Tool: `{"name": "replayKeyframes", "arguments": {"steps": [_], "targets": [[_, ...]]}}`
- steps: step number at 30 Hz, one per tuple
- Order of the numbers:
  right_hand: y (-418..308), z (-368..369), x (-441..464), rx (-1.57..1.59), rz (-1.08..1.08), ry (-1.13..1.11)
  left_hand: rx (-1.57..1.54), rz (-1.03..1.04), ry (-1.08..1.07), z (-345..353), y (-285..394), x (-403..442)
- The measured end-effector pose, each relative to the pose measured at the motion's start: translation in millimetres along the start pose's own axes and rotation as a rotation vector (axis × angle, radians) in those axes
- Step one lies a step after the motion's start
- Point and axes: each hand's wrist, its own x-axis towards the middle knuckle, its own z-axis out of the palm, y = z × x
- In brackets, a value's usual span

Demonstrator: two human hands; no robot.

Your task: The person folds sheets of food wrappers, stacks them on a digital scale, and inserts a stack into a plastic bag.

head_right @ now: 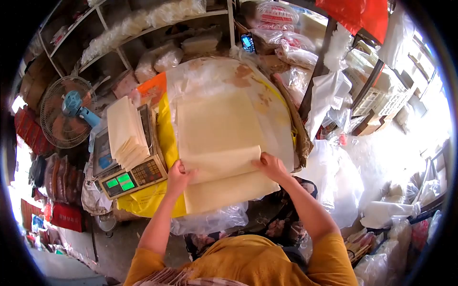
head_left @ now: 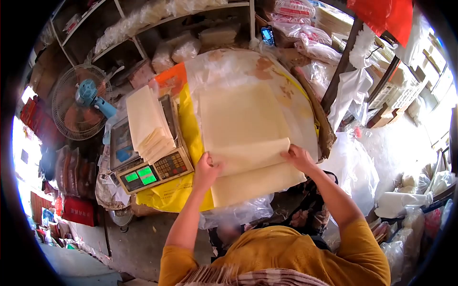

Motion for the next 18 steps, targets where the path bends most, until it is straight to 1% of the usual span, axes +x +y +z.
{"name": "replayKeyframes", "arguments": {"steps": [1,2,3,5,6,7,9,10,12,13,14,15,16,18], "targets": [[11.1,11.7,13.8,-0.005,0.018,0.047,-0.029,-0.041,0.118,8.0,7.4,1.4],[17.6,21.9,27.1,-0.008,0.033,0.098,-0.002,0.222,0.296,36.3,-28.3,19.9],[17.6,27.2,34.0,-0.009,0.049,0.149,0.208,0.300,0.249,47.2,-29.3,25.6],[-4.0,25.7,32.5,-0.227,-0.047,0.233,0.624,0.446,0.150,64.0,-26.9,34.4],[-15.8,24.3,29.8,-0.338,-0.094,0.272,0.614,0.493,0.165,67.2,-28.3,33.5],[-21.9,23.9,29.2,-0.448,-0.139,0.310,0.633,0.476,0.150,68.6,-29.5,32.8],[-16.5,34.0,31.6,-0.608,-0.465,0.338,0.670,0.437,0.124,69.4,-26.8,30.3],[-11.5,41.4,32.1,-0.684,-0.633,0.346,0.654,0.452,0.137,71.8,-29.8,31.7],[-5.5,54.8,28.1,-0.681,-0.601,0.356,0.632,0.484,0.158,75.2,-39.1,34.8],[-6.2,56.2,28.6,-0.682,-0.590,0.363,0.580,0.451,0.213,75.7,-40.5,36.5],[-5.3,58.4,24.3,-0.676,-0.491,0.305,0.528,0.418,0.258,77.4,-43.1,34.2],[-21.4,52.7,13.4,-0.670,-0.390,0.251,0.473,0.389,0.301,79.9,-42.2,32.6],[-36.0,47.1,7.3,-0.665,-0.294,0.200,0.417,0.287,0.417,73.0,-13.5,15.8],[-48.7,63.4,-10.7,-0.635,-0.247,0.092,-0.435,0.003,0.105,84.1,-27.3,12.3]]}}
